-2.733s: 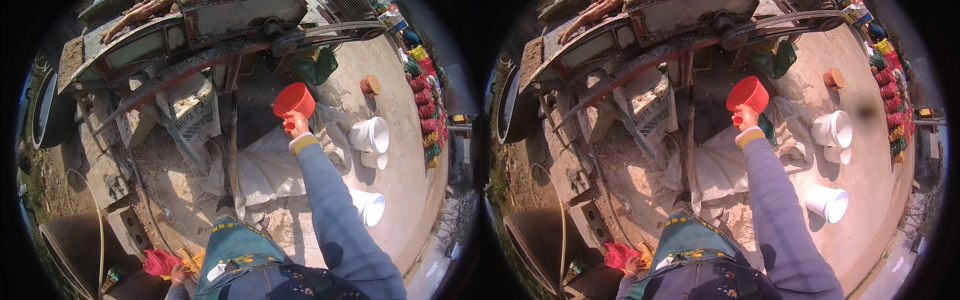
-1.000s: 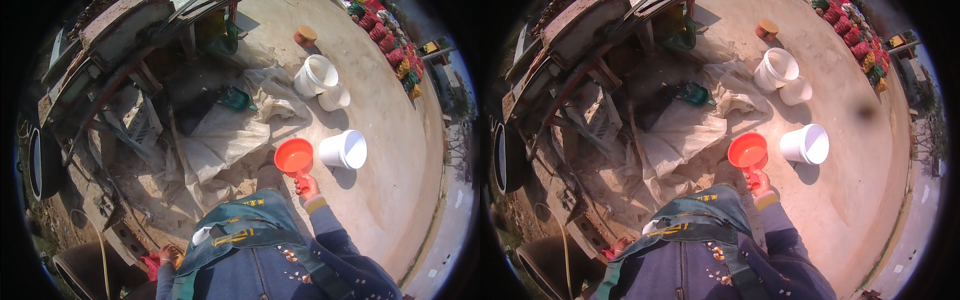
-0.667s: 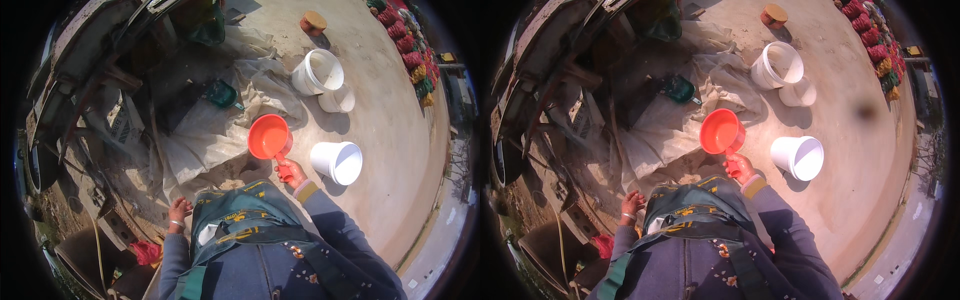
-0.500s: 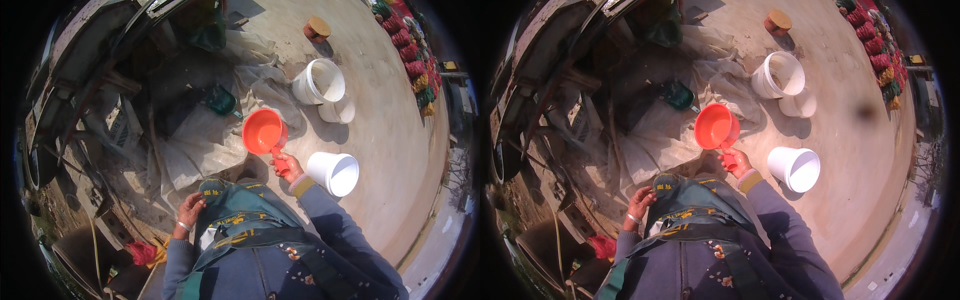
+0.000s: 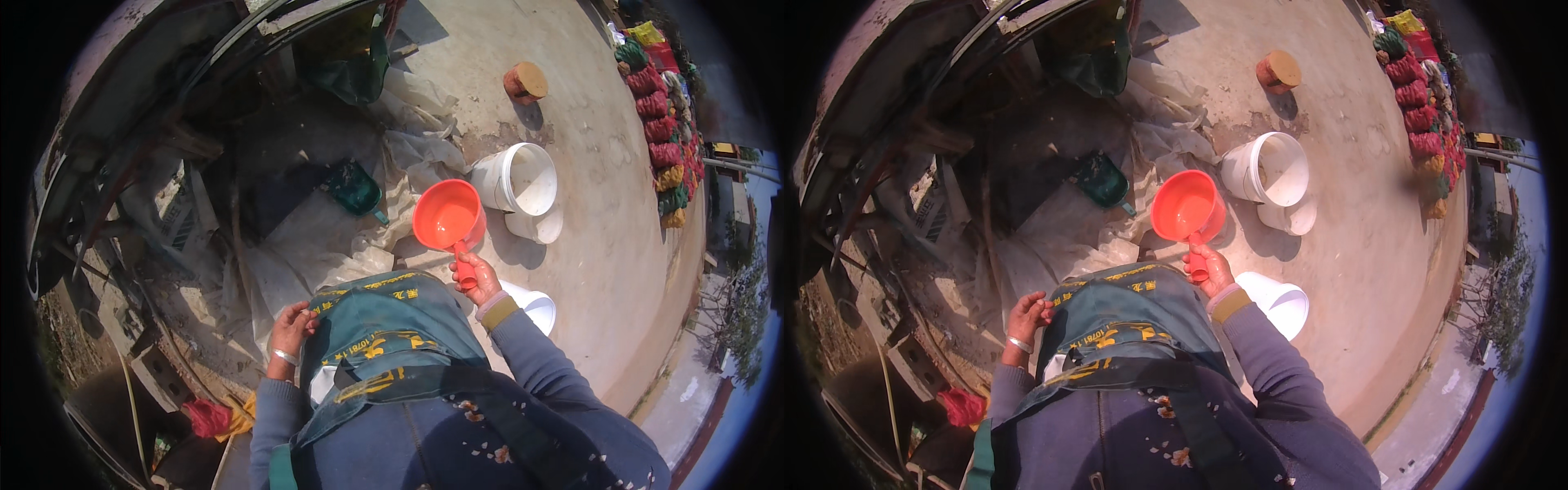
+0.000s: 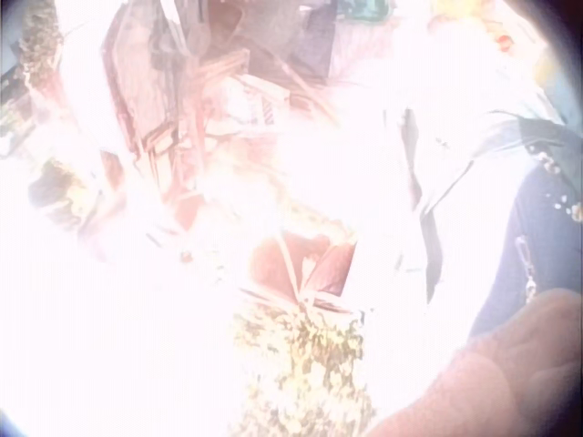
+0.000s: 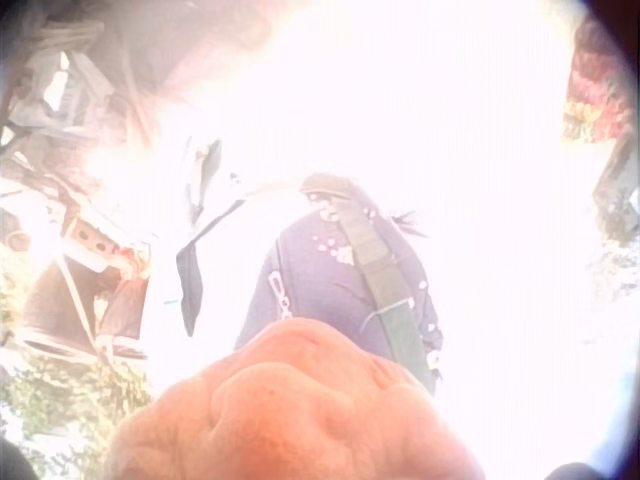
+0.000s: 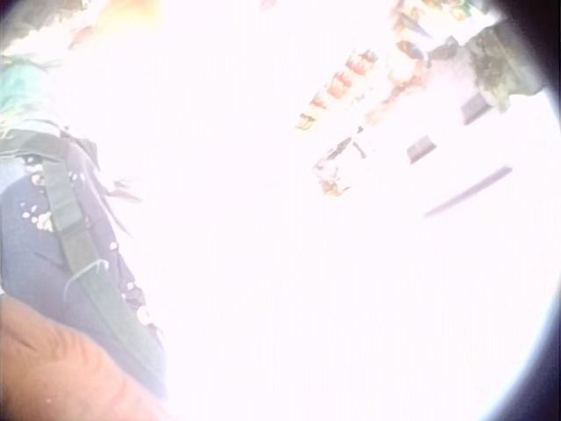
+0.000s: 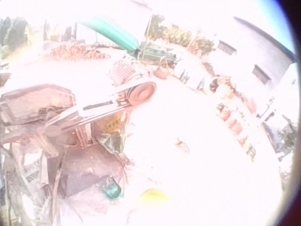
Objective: The person uses a green scoop to transfer a granular substance into a machine. They then retrieve a root vegetable, scoop water from a large pot containing fish, and pour the water into the machine. The person continues to add more of the granular substance using a red scoop.
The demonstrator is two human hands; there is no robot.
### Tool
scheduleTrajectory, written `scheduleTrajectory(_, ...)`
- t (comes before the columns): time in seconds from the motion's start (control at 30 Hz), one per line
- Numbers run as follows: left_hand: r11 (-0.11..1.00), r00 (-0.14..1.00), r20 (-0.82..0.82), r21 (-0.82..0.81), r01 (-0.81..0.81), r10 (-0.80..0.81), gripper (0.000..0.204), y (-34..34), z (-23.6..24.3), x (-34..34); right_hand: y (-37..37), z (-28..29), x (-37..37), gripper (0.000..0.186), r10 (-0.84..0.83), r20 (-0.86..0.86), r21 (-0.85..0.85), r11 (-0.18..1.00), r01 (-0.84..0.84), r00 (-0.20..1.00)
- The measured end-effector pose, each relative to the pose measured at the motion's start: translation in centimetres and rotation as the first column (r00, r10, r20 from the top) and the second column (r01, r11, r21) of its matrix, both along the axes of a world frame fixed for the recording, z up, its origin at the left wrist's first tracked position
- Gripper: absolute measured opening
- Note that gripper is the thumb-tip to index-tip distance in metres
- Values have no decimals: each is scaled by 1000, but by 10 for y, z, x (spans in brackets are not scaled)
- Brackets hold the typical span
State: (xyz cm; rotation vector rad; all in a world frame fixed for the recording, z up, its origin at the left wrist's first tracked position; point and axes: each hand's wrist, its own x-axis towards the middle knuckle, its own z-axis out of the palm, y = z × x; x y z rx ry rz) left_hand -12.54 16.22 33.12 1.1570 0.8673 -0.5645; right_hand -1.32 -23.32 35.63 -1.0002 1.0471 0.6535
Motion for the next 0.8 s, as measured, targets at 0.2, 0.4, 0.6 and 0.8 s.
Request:
scheduleTrajectory(0.2, 973, 985, -158, -227, 37, -75, 39, -75, -6, 110, 98, -22, 69, 21, 274, 5, 184, 945, -270, 962)
scheduleTrajectory(0.4, 792, 871, -243, -365, -489, 426, 35, -125, -83, 178, 142, -73, 110, 44, 643, 217, 335, 658, -675, 734)
scheduleTrajectory(0.6, 677, 666, -395, -135, -723, 632, 22, -84, -244, 200, 70, -230, 175, 45, 727, -71, 10, 686, -728, 683)
scheduleTrajectory(0.8, 730, 766, -310, -248, -637, 563, 30, -14, -416, 180, 16, -432, 219, 48, 866, -228, -515, 280, -810, 445)
